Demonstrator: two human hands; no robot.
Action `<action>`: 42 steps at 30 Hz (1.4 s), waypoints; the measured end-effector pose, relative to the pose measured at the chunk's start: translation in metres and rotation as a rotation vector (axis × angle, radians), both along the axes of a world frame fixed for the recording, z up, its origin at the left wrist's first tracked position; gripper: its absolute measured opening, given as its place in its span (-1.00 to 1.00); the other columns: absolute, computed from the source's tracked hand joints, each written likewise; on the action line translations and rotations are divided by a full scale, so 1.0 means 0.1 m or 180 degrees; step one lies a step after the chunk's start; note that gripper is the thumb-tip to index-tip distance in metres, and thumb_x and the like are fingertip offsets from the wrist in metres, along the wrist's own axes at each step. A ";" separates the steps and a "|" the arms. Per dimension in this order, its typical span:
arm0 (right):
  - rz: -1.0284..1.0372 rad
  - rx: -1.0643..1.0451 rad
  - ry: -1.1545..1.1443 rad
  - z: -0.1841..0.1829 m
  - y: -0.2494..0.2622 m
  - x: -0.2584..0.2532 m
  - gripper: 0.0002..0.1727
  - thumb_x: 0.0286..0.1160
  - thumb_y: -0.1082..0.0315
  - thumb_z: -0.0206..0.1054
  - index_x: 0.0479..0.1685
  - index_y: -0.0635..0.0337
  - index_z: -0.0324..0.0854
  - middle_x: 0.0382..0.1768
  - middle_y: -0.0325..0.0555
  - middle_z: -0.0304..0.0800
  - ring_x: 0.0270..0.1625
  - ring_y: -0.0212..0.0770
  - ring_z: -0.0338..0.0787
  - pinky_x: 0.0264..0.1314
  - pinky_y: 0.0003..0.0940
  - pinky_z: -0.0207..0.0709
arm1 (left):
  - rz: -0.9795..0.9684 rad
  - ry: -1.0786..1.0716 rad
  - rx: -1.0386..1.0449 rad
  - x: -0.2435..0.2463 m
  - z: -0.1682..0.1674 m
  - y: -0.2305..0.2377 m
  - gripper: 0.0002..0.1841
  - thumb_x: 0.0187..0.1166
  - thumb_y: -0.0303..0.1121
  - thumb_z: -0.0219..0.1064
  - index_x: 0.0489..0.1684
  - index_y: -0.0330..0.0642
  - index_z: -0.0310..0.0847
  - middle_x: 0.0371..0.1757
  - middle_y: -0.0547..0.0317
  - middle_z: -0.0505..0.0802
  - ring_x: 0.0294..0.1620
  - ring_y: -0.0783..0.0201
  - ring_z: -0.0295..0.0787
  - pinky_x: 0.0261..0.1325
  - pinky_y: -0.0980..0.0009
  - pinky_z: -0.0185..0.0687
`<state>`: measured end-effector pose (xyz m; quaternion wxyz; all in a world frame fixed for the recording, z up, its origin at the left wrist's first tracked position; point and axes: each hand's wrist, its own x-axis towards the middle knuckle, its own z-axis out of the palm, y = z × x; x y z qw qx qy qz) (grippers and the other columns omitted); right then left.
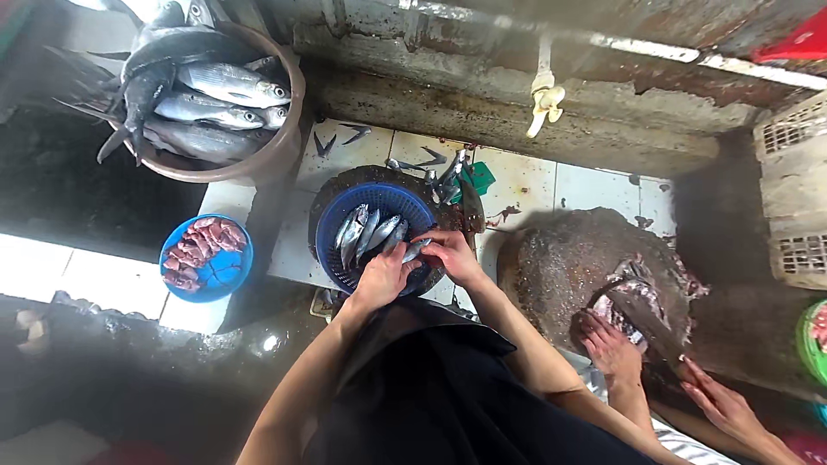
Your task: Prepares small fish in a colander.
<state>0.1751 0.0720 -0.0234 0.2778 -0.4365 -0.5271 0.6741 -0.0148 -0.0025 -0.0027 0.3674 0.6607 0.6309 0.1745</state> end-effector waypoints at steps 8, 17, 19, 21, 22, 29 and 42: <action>0.0079 0.0419 -0.0930 0.06 -0.01 -0.01 -0.81 0.34 0.51 0.40 -0.20 0.10 0.90 -0.29 -0.15 0.94 -0.34 -0.28 0.85 -0.24 -0.19 0.76 | -0.0087 -0.0088 0.0002 0.04 -0.04 0.00 -0.52 0.80 -0.01 0.13 0.36 -0.23 0.61 0.07 -0.15 0.86 0.12 -0.07 0.86 0.26 -0.08 0.73; -0.0478 0.2170 -0.1695 -0.05 -0.04 -0.09 -0.53 0.49 0.20 0.54 0.40 0.01 0.67 -0.13 -0.18 0.93 -0.16 -0.26 0.92 -0.01 -0.16 0.84 | 0.0399 -0.1246 -0.0343 0.11 -0.11 -0.03 -0.61 0.82 -0.07 0.14 -0.07 -0.26 0.69 -0.49 0.28 0.73 -0.49 0.42 0.67 -0.24 0.41 0.68; -0.0439 0.2600 -0.1778 -0.08 -0.04 -0.07 -0.48 0.45 0.32 0.54 0.45 0.03 0.66 0.03 -0.04 0.85 -0.01 -0.13 0.87 0.10 -0.10 0.80 | 0.0538 -0.1077 -0.0296 0.09 -0.12 -0.05 -0.59 0.81 -0.06 0.15 -0.05 -0.28 0.69 -0.46 0.22 0.75 -0.44 0.36 0.71 -0.17 0.34 0.70; -0.0441 0.2980 -0.1793 -0.13 -0.07 -0.05 -0.51 0.47 0.39 0.49 0.44 -0.01 0.70 0.09 0.05 0.79 -0.01 -0.06 0.86 0.02 -0.06 0.81 | 0.0566 -0.0863 -0.0175 0.08 -0.08 -0.03 -0.57 0.81 -0.04 0.15 0.05 -0.29 0.68 -0.39 0.12 0.78 -0.33 0.27 0.77 -0.05 0.25 0.74; -0.0474 0.3116 -0.1761 -0.16 -0.09 -0.05 -0.52 0.48 0.40 0.47 0.43 -0.03 0.72 0.10 0.05 0.81 -0.02 -0.06 0.87 -0.01 -0.07 0.82 | 0.0527 -0.0762 -0.0164 0.08 -0.04 -0.01 -0.56 0.81 -0.03 0.15 0.08 -0.29 0.69 -0.35 0.08 0.79 -0.30 0.23 0.78 -0.02 0.22 0.73; -0.0523 0.2886 -0.1145 -0.15 -0.08 -0.01 -0.47 0.33 0.38 0.38 0.41 0.07 0.69 0.28 -0.06 0.76 0.25 -0.19 0.80 0.24 -0.15 0.78 | 0.0310 0.0056 -0.0613 0.12 0.11 0.04 -0.49 0.82 0.02 0.07 0.23 -0.29 0.64 -0.06 -0.19 0.85 0.06 -0.12 0.85 0.20 -0.10 0.72; 0.0296 0.0565 -0.0338 0.07 0.17 0.12 -0.46 0.17 0.72 0.35 0.22 0.14 0.75 0.12 -0.03 0.87 0.04 -0.11 0.87 0.11 -0.13 0.81 | -0.0043 0.0251 -0.0612 0.13 0.11 0.04 -0.45 0.80 0.11 0.05 0.24 -0.25 0.64 -0.02 -0.19 0.85 0.10 -0.15 0.85 0.19 -0.15 0.72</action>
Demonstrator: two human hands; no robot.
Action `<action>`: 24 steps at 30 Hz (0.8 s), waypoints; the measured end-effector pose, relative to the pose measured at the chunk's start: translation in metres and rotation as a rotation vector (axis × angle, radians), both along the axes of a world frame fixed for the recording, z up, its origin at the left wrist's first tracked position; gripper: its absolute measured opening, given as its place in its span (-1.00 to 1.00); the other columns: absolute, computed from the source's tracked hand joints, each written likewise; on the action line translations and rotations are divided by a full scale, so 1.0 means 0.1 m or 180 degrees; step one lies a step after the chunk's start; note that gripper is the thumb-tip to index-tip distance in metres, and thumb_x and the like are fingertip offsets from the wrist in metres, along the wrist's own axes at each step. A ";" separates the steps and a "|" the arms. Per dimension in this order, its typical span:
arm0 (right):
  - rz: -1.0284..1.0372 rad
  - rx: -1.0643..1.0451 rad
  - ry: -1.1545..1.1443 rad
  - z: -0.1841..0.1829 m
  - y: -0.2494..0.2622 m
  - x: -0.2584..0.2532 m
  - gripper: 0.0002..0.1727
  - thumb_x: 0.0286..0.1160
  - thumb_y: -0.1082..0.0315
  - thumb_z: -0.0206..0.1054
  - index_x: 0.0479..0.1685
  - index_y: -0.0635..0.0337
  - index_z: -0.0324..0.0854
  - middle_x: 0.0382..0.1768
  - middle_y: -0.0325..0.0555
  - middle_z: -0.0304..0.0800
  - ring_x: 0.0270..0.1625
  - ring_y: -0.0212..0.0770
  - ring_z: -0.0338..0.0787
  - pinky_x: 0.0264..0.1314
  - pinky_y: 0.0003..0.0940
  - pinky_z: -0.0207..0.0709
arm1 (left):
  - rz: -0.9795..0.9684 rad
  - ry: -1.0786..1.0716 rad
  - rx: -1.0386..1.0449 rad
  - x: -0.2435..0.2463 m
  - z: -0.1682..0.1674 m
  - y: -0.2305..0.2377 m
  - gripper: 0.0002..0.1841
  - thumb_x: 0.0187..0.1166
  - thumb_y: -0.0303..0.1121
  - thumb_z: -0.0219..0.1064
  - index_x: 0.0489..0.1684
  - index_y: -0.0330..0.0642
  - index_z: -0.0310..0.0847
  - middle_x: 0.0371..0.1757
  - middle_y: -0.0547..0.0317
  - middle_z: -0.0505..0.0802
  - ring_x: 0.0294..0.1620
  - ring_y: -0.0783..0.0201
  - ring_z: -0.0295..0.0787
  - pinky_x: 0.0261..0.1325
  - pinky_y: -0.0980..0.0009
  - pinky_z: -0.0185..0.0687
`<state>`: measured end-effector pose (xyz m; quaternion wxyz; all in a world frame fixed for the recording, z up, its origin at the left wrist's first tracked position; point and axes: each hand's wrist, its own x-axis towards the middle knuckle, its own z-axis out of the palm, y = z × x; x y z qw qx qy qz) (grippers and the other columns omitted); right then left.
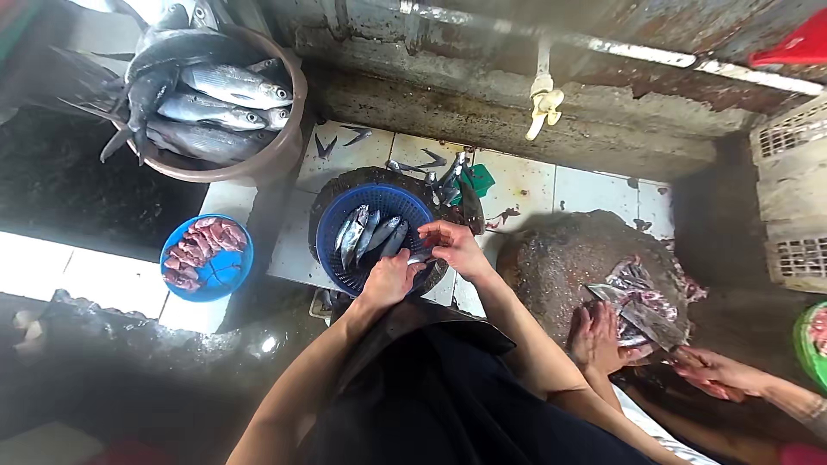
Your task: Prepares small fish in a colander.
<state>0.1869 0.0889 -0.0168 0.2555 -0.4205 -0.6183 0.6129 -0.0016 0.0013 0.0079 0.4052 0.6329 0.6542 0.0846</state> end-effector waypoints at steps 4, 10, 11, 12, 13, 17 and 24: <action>0.0053 -0.0095 0.0084 0.03 -0.01 0.00 -0.45 0.11 0.72 0.37 0.21 0.16 0.75 0.12 -0.02 0.87 0.05 -0.11 0.87 0.08 -0.14 0.80 | 0.0001 -0.0009 0.0006 -0.01 -0.01 0.01 -0.45 0.81 0.10 0.05 0.22 -0.25 0.64 -0.02 -0.19 0.85 0.11 -0.15 0.84 0.20 -0.15 0.71; -0.0052 -0.0004 -0.0125 0.02 -0.04 -0.02 -0.49 0.12 0.72 0.46 0.14 0.14 0.77 0.05 -0.06 0.89 0.00 -0.14 0.89 0.06 -0.15 0.84 | 0.0024 -0.0144 0.0193 -0.01 -0.04 -0.01 -0.47 0.80 0.09 0.07 0.24 -0.23 0.66 -0.04 -0.15 0.86 0.07 -0.11 0.86 0.19 -0.12 0.73; -0.0125 0.0099 -0.0199 0.02 -0.05 -0.03 -0.51 0.17 0.69 0.47 0.16 0.13 0.77 0.03 -0.07 0.89 -0.02 -0.15 0.90 0.05 -0.14 0.84 | 0.0045 -0.0230 0.0303 -0.01 -0.05 -0.02 -0.47 0.80 0.08 0.09 0.21 -0.24 0.67 -0.07 -0.14 0.87 0.03 -0.09 0.86 0.17 -0.10 0.73; -0.0233 0.0237 -0.0279 0.01 -0.06 -0.05 -0.54 0.24 0.62 0.47 0.20 0.12 0.75 0.01 -0.08 0.90 -0.06 -0.16 0.90 0.03 -0.12 0.85 | 0.0099 -0.0369 0.0446 -0.01 -0.05 -0.03 -0.48 0.79 0.06 0.12 0.16 -0.28 0.68 -0.13 -0.14 0.86 -0.03 -0.07 0.86 0.14 -0.07 0.74; -0.0366 0.0384 -0.0389 0.00 -0.08 -0.07 -0.57 0.35 0.52 0.48 0.26 0.08 0.73 0.00 -0.09 0.90 -0.10 -0.17 0.91 0.00 -0.11 0.86 | 0.0173 -0.0511 0.0599 0.00 -0.06 -0.05 -0.49 0.78 0.05 0.15 0.07 -0.31 0.69 -0.22 -0.12 0.85 -0.12 -0.02 0.86 0.07 -0.01 0.75; -0.0915 0.1052 -0.0810 -0.07 -0.17 -0.14 -0.57 0.45 0.36 0.50 0.34 -0.01 0.68 -0.10 -0.22 0.92 -0.18 -0.30 0.91 -0.07 -0.19 0.86 | 0.0117 -0.0739 0.0656 0.01 -0.07 -0.05 -0.49 0.77 0.05 0.18 -0.02 -0.34 0.68 -0.30 -0.06 0.82 -0.22 0.08 0.83 -0.01 0.09 0.74; -0.1041 0.3110 -0.1047 -0.24 -0.36 -0.22 -0.61 0.62 0.42 0.32 0.38 0.00 0.75 0.10 0.02 0.87 0.09 -0.04 0.88 0.07 -0.09 0.81 | 0.0532 -0.0689 0.0470 0.03 -0.04 -0.06 -0.53 0.77 0.00 0.16 -0.04 -0.31 0.72 -0.21 -0.09 0.85 -0.10 0.04 0.85 0.11 0.02 0.72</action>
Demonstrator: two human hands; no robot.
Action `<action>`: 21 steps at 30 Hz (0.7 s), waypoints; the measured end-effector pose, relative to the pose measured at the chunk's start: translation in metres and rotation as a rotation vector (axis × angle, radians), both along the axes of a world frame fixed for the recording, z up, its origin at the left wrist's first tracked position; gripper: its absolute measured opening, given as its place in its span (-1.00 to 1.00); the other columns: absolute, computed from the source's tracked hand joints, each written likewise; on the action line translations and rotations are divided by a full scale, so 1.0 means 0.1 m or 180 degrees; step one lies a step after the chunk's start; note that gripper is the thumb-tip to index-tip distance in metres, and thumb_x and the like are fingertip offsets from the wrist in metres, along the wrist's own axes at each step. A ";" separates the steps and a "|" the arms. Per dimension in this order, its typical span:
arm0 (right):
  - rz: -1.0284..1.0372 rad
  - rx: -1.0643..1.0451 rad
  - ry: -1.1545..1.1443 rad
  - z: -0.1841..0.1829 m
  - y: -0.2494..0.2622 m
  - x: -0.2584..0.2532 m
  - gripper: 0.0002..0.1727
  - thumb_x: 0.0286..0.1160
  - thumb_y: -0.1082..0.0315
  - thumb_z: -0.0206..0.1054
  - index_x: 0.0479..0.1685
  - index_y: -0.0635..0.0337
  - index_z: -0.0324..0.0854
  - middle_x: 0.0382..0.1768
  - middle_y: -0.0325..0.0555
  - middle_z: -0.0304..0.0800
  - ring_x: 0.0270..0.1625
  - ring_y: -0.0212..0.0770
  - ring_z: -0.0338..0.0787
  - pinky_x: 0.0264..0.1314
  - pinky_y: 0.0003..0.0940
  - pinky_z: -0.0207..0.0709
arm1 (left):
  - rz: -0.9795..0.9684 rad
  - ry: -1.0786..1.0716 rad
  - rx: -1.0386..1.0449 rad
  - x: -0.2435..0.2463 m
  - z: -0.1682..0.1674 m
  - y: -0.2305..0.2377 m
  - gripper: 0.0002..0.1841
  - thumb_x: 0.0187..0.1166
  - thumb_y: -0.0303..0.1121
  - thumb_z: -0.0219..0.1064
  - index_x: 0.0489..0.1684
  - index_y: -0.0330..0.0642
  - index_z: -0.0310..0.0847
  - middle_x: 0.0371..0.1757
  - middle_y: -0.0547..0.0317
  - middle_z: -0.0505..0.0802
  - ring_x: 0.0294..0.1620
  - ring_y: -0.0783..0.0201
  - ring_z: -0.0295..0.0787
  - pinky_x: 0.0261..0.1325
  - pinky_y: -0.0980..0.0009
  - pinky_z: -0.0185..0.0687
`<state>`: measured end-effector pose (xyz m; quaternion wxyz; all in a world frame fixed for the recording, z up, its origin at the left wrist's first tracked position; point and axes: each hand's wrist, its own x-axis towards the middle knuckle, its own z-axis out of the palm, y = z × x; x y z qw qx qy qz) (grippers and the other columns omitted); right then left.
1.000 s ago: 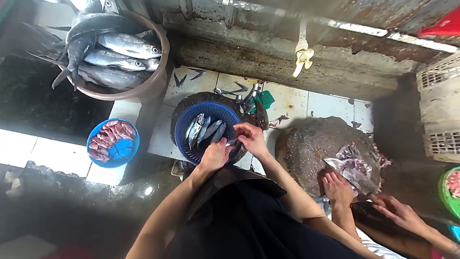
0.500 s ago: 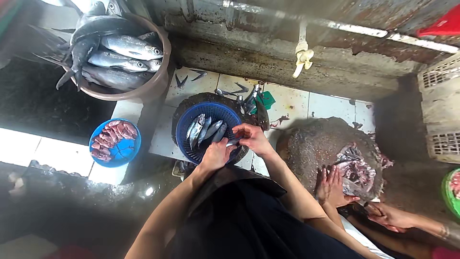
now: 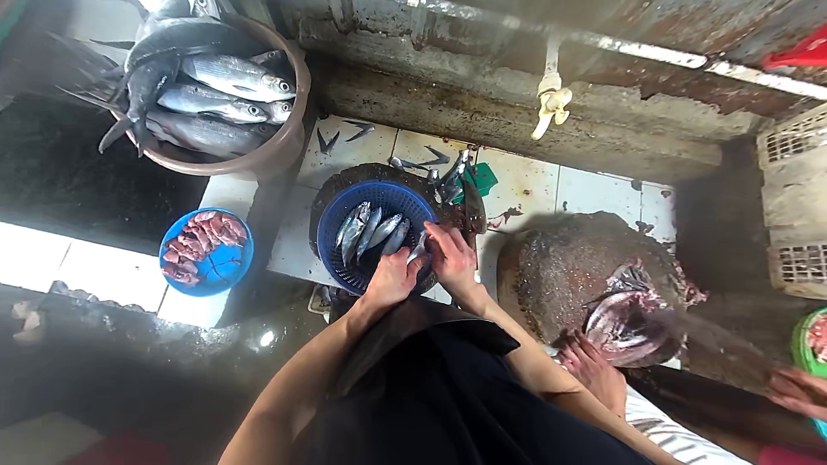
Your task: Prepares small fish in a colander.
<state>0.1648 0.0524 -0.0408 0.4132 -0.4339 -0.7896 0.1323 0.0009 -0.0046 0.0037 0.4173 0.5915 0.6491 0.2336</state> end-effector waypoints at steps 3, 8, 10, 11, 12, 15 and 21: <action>0.0239 0.0091 -0.0133 -0.02 -0.05 -0.03 -0.54 0.61 0.48 0.24 0.47 0.00 0.70 0.22 -0.04 0.87 0.23 -0.03 0.84 0.30 -0.06 0.72 | 0.0163 -0.0039 0.0214 0.01 -0.04 -0.01 -0.59 0.78 -0.08 0.17 0.01 -0.31 0.73 -0.20 -0.09 0.87 -0.09 0.06 0.87 0.13 0.06 0.75; 0.0496 -0.0819 0.0281 0.09 -0.06 -0.12 -0.38 0.50 0.51 0.19 0.64 0.09 0.49 0.46 -0.16 0.74 0.40 -0.21 0.79 0.44 -0.11 0.72 | 0.0112 -0.0149 0.0347 0.00 -0.07 -0.01 -0.57 0.78 -0.06 0.19 -0.06 -0.34 0.72 -0.26 -0.06 0.85 -0.15 0.10 0.85 0.08 0.11 0.75; 0.0428 -0.1182 0.0720 0.07 -0.09 -0.14 -0.36 0.46 0.51 0.23 0.64 0.06 0.45 0.40 -0.12 0.74 0.26 -0.26 0.83 0.31 -0.15 0.79 | 0.0108 -0.0187 0.0351 0.01 -0.08 -0.03 -0.55 0.78 -0.03 0.19 -0.09 -0.31 0.72 -0.29 -0.02 0.84 -0.20 0.15 0.84 0.03 0.14 0.75; 0.0348 -0.1311 0.0836 0.06 -0.10 -0.15 -0.35 0.48 0.49 0.24 0.67 0.03 0.41 0.38 -0.09 0.70 0.21 -0.24 0.82 0.26 -0.16 0.79 | 0.0104 -0.0179 0.0293 0.02 -0.07 -0.03 -0.55 0.78 -0.02 0.18 -0.09 -0.30 0.73 -0.30 -0.01 0.84 -0.22 0.15 0.83 0.00 0.14 0.74; 0.0254 -0.1371 0.0883 0.04 -0.11 -0.16 -0.35 0.52 0.46 0.24 0.69 0.01 0.38 0.33 -0.05 0.67 0.16 -0.23 0.78 0.22 -0.18 0.76 | 0.0094 -0.0149 0.0241 0.02 -0.06 -0.03 -0.55 0.79 -0.02 0.16 -0.08 -0.30 0.73 -0.30 -0.02 0.83 -0.22 0.14 0.83 -0.01 0.13 0.73; 0.0035 -0.1186 0.0833 0.01 -0.14 -0.22 -0.36 0.52 0.41 0.18 0.70 0.02 0.40 0.24 0.01 0.62 0.17 -0.18 0.69 0.26 -0.22 0.66 | 0.0060 -0.0083 0.0162 0.03 -0.05 -0.02 -0.55 0.81 -0.04 0.13 -0.05 -0.31 0.72 -0.25 -0.06 0.84 -0.17 0.08 0.84 0.04 0.07 0.72; 0.0086 -0.1149 0.0498 0.05 -0.13 -0.24 -0.36 0.50 0.43 0.13 0.69 0.04 0.43 0.25 0.08 0.66 0.28 0.00 0.63 0.35 -0.10 0.57 | -0.0029 -0.0017 0.0089 0.07 -0.06 -0.03 -0.58 0.84 -0.18 0.01 0.03 -0.36 0.71 -0.19 -0.14 0.86 -0.06 -0.02 0.85 0.14 0.00 0.71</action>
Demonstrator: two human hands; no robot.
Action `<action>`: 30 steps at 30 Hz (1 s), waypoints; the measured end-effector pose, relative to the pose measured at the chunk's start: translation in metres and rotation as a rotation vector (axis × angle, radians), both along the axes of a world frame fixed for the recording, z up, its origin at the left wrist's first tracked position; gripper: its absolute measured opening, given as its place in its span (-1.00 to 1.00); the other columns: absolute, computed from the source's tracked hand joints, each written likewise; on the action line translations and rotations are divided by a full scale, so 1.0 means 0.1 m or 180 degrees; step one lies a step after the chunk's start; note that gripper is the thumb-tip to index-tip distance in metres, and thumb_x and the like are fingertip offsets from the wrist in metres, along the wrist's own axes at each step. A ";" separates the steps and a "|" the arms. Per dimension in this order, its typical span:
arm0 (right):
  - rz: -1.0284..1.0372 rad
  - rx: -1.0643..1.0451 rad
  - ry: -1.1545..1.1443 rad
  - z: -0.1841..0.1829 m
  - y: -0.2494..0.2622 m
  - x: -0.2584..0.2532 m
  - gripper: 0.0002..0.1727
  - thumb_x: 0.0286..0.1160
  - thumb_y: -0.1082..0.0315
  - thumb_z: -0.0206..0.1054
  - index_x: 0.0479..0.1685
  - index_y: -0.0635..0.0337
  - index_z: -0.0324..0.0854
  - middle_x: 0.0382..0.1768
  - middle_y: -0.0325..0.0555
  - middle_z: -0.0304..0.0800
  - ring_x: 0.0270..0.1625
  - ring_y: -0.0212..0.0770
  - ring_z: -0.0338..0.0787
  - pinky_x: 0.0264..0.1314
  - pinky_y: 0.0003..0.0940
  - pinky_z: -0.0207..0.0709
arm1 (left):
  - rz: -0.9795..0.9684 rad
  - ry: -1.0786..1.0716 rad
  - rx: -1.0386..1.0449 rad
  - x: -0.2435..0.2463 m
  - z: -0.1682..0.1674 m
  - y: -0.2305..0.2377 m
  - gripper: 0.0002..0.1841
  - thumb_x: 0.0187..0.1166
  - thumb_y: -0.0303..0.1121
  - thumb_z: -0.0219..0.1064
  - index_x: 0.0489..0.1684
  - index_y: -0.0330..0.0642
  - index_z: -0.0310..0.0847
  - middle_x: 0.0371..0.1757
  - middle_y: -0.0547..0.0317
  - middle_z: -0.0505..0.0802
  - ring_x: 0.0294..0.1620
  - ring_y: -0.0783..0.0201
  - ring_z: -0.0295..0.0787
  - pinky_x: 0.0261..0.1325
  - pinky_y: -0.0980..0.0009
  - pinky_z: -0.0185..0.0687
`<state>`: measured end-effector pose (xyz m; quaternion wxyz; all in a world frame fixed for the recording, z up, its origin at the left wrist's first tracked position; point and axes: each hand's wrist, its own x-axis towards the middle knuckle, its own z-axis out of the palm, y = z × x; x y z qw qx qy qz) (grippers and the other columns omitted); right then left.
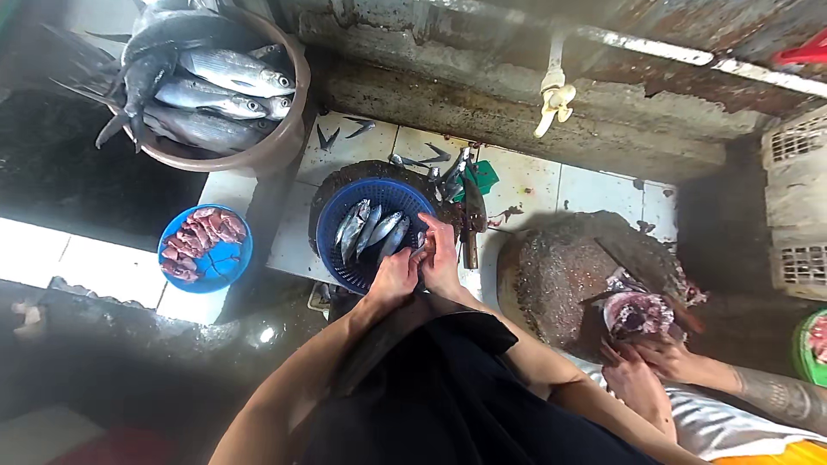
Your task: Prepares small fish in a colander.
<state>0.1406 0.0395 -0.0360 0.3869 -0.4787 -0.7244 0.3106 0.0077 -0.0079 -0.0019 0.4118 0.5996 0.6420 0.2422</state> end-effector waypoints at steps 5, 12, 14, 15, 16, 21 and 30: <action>-0.0024 -0.0210 -0.0162 0.02 -0.02 -0.03 -0.37 0.58 0.39 0.10 0.71 -0.13 0.45 0.15 0.09 0.63 0.12 -0.05 0.65 0.16 -0.15 0.63 | 0.0028 0.0157 0.0117 0.02 -0.01 -0.01 -0.52 0.86 -0.19 -0.11 0.01 -0.34 0.73 -0.15 -0.14 0.87 0.01 -0.02 0.86 0.19 0.00 0.70; -0.0051 -0.0384 -0.0314 0.00 -0.01 -0.04 -0.33 0.56 0.39 0.13 0.73 -0.27 0.43 0.15 0.10 0.58 0.12 -0.03 0.63 0.13 -0.10 0.64 | 0.0069 0.0205 -0.0020 0.02 -0.01 0.01 -0.55 0.84 -0.22 -0.07 -0.03 -0.34 0.74 -0.13 -0.16 0.87 0.04 -0.04 0.86 0.22 -0.02 0.68; -0.0071 -0.0397 -0.0345 0.00 -0.01 -0.04 -0.31 0.52 0.41 0.18 0.71 -0.34 0.45 0.14 0.09 0.58 0.11 -0.03 0.63 0.09 -0.09 0.64 | 0.0046 0.0307 -0.0094 0.02 0.01 0.03 -0.55 0.83 -0.21 -0.06 -0.05 -0.33 0.74 -0.13 -0.15 0.87 0.05 -0.05 0.85 0.21 -0.03 0.68; -0.0074 -0.0399 -0.0380 -0.01 -0.01 -0.04 -0.29 0.51 0.42 0.19 0.71 -0.38 0.45 0.14 0.09 0.57 0.10 -0.02 0.63 0.08 -0.08 0.64 | 0.0028 0.0374 -0.0134 0.02 0.02 0.03 -0.55 0.83 -0.20 -0.06 -0.05 -0.33 0.73 -0.13 -0.15 0.87 0.05 -0.06 0.85 0.21 -0.03 0.69; -0.0070 -0.0397 -0.0413 -0.01 -0.01 -0.04 -0.28 0.51 0.43 0.20 0.72 -0.39 0.44 0.15 0.10 0.57 0.10 -0.01 0.64 0.08 -0.07 0.65 | 0.0013 0.0421 -0.0161 0.02 0.03 0.04 -0.55 0.84 -0.18 -0.06 -0.05 -0.32 0.74 -0.12 -0.15 0.87 0.05 -0.05 0.85 0.20 -0.03 0.69; 0.0074 -0.0471 -0.0533 0.01 0.02 0.03 -0.22 0.48 0.43 0.23 0.77 -0.39 0.36 0.16 0.10 0.54 0.10 -0.02 0.64 0.09 -0.08 0.66 | -0.0069 0.0474 -0.0129 0.00 0.00 0.04 -0.55 0.84 -0.17 -0.06 -0.07 -0.30 0.73 -0.17 -0.13 0.86 -0.01 -0.06 0.86 0.14 -0.04 0.72; 0.0618 -0.0879 -0.0997 0.12 0.09 0.23 -0.16 0.52 0.54 0.18 0.84 -0.37 0.25 0.17 0.18 0.66 0.14 0.08 0.73 0.20 0.05 0.69 | -0.0403 0.0815 -0.0508 -0.07 0.10 0.07 -0.50 0.88 -0.08 -0.10 0.07 -0.31 0.69 -0.04 -0.19 0.85 0.14 -0.12 0.83 0.25 -0.09 0.68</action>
